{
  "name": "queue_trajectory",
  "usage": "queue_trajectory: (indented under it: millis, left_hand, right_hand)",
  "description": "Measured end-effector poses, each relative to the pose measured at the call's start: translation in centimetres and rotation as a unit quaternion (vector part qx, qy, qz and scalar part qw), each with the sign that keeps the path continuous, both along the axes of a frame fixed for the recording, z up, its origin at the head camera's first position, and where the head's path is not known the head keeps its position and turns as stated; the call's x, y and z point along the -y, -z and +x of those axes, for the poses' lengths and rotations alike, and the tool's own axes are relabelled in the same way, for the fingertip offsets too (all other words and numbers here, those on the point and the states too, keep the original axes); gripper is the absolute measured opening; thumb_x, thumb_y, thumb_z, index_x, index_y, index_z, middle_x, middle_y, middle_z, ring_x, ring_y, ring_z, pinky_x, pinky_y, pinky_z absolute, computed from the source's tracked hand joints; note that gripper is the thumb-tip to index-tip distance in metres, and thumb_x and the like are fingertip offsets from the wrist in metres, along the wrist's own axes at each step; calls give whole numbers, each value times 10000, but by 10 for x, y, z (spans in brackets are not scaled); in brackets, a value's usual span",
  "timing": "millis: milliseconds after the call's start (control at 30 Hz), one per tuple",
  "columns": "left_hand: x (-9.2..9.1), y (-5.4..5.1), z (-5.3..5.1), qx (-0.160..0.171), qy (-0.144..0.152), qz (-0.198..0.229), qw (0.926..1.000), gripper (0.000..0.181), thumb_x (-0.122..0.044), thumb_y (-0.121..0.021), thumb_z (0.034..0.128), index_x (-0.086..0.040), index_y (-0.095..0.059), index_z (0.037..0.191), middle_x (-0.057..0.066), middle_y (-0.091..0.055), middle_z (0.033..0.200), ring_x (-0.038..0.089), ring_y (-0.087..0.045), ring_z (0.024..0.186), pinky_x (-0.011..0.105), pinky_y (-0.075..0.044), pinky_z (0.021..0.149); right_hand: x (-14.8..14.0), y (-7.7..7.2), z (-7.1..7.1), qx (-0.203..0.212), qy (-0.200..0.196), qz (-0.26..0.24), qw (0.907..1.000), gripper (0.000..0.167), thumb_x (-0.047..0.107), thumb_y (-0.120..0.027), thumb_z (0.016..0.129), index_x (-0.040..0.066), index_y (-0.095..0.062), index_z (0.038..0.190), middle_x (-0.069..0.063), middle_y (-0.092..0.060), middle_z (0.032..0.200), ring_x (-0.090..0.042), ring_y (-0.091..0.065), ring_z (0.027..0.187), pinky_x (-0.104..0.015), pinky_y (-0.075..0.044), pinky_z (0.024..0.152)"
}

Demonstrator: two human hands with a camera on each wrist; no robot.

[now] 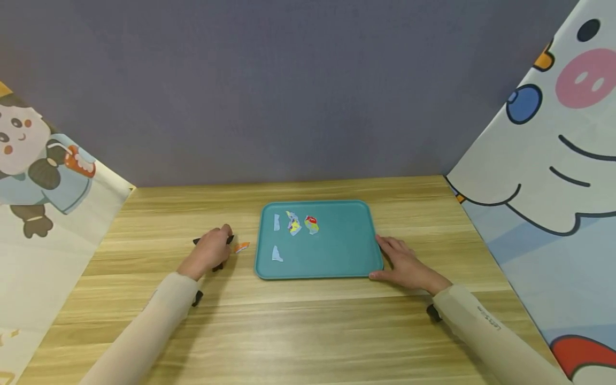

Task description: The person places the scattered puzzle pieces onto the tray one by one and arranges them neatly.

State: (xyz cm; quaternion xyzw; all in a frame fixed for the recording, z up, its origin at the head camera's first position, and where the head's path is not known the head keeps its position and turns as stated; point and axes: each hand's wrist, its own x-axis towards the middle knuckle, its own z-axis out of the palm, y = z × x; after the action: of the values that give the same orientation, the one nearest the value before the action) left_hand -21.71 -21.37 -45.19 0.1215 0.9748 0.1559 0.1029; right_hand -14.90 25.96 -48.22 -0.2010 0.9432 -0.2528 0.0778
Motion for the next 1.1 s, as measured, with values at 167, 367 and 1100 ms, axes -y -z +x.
queue_trajectory:
  millis: [167,367,1100]
  left_hand:
    - [3,-2,-1,238,-304,291,9988,404,68,-488,861,71,-422,1259,230,-593,935,218,-514,577,321,-444,510]
    - [2,0,0,133,-142,286,9994,404,-26,-550,900,82,-421,1267,104,-582,746,173,-500,528,305,-423,486]
    - [-6,0,-5,58,-104,111,9999,404,18,-540,865,57,-459,1258,167,-602,763,218,-501,554,343,-433,516]
  right_hand:
    - [0,-1,0,23,7,4,10000,995,552,-670,802,-22,-218,1477,-234,-282,1447,-420,-233,1313,-658,-220,977]
    - [0,-1,0,67,22,71,9999,1000,560,-663,804,-16,-207,1482,-227,-276,1452,-411,-228,1318,-650,-222,981]
    - [-1,2,0,-27,-14,50,10000,989,559,-661,806,-33,-228,1470,-228,-302,1435,-414,-253,1300,-637,-246,971]
